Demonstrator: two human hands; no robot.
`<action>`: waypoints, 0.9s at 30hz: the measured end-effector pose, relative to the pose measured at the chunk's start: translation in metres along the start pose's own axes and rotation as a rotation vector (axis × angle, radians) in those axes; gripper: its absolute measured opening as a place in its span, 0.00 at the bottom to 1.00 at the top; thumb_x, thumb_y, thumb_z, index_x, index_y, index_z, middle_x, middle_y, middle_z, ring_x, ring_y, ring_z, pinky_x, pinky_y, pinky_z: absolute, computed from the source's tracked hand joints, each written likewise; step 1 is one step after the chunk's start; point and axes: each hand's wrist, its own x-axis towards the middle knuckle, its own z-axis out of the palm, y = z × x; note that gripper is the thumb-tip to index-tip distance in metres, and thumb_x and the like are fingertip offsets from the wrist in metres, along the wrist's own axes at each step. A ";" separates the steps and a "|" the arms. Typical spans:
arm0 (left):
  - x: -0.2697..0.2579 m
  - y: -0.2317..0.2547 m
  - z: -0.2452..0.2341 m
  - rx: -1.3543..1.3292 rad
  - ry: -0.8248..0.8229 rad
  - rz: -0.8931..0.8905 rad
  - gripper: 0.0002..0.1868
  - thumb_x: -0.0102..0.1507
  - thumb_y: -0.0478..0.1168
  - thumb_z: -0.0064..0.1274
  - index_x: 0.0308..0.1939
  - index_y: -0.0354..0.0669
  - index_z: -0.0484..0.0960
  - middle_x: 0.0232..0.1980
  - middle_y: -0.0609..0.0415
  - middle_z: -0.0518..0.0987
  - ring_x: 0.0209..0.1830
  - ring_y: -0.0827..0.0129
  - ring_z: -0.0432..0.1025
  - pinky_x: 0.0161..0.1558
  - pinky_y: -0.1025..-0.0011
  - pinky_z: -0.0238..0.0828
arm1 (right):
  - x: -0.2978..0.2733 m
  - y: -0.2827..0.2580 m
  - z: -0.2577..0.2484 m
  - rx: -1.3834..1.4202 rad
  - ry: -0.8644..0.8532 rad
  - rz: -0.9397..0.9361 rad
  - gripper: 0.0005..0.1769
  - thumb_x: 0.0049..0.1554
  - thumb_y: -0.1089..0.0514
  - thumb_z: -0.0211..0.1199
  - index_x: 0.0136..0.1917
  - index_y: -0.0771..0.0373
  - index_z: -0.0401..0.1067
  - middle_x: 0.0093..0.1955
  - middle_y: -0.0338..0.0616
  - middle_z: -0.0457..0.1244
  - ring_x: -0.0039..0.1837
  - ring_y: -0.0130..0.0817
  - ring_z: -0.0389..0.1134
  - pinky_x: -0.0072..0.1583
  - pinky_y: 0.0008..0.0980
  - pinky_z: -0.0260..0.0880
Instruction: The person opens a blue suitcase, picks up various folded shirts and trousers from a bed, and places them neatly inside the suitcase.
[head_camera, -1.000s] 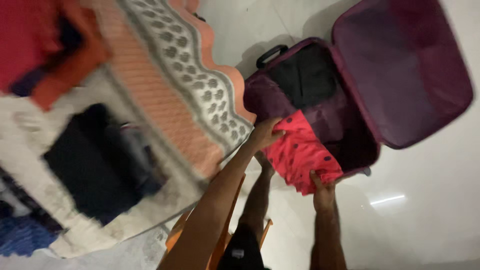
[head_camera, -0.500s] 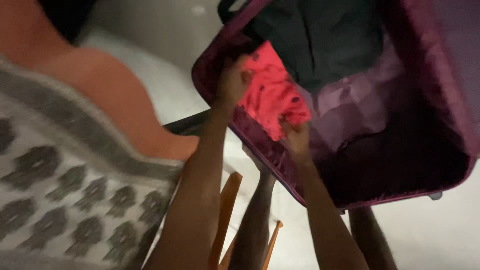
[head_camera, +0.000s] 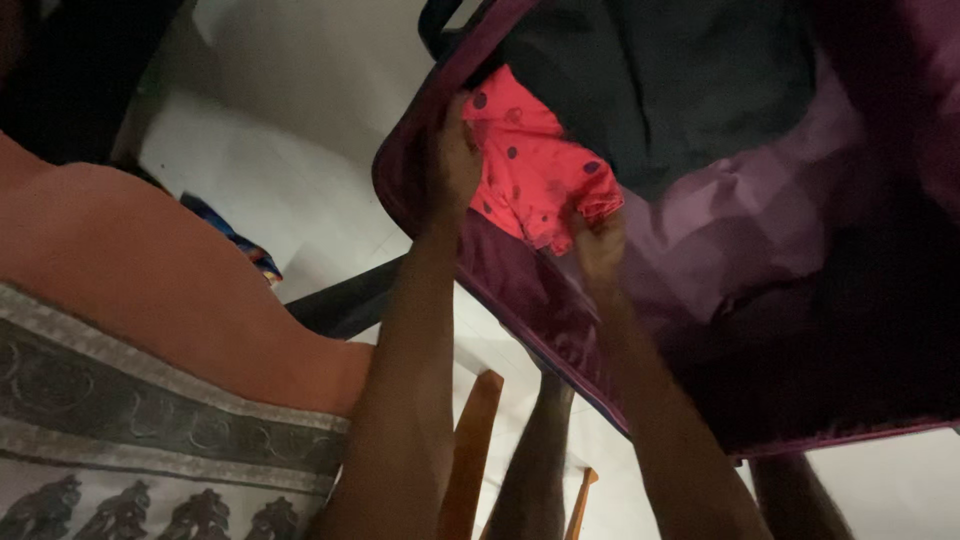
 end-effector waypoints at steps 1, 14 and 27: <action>0.002 0.000 -0.001 0.035 -0.052 -0.081 0.24 0.71 0.35 0.44 0.72 0.50 0.69 0.60 0.37 0.78 0.59 0.45 0.74 0.57 0.56 0.73 | -0.002 0.000 -0.003 -0.065 0.003 0.111 0.07 0.65 0.64 0.66 0.54 0.68 0.71 0.46 0.34 0.64 0.48 0.27 0.64 0.49 0.31 0.66; -0.021 0.065 -0.027 0.608 -0.258 0.337 0.63 0.56 0.63 0.65 0.81 0.52 0.39 0.83 0.42 0.34 0.84 0.46 0.37 0.78 0.39 0.41 | 0.017 -0.111 0.045 -1.336 -0.134 -0.346 0.34 0.68 0.53 0.57 0.83 0.60 0.54 0.86 0.57 0.47 0.85 0.56 0.50 0.82 0.55 0.54; -0.010 0.061 -0.023 0.735 -0.456 0.117 0.89 0.36 0.66 0.78 0.79 0.62 0.20 0.83 0.42 0.20 0.85 0.46 0.26 0.81 0.45 0.34 | 0.031 -0.098 0.033 -1.319 -0.417 -0.171 0.51 0.59 0.31 0.61 0.84 0.55 0.47 0.83 0.70 0.37 0.81 0.66 0.43 0.76 0.67 0.46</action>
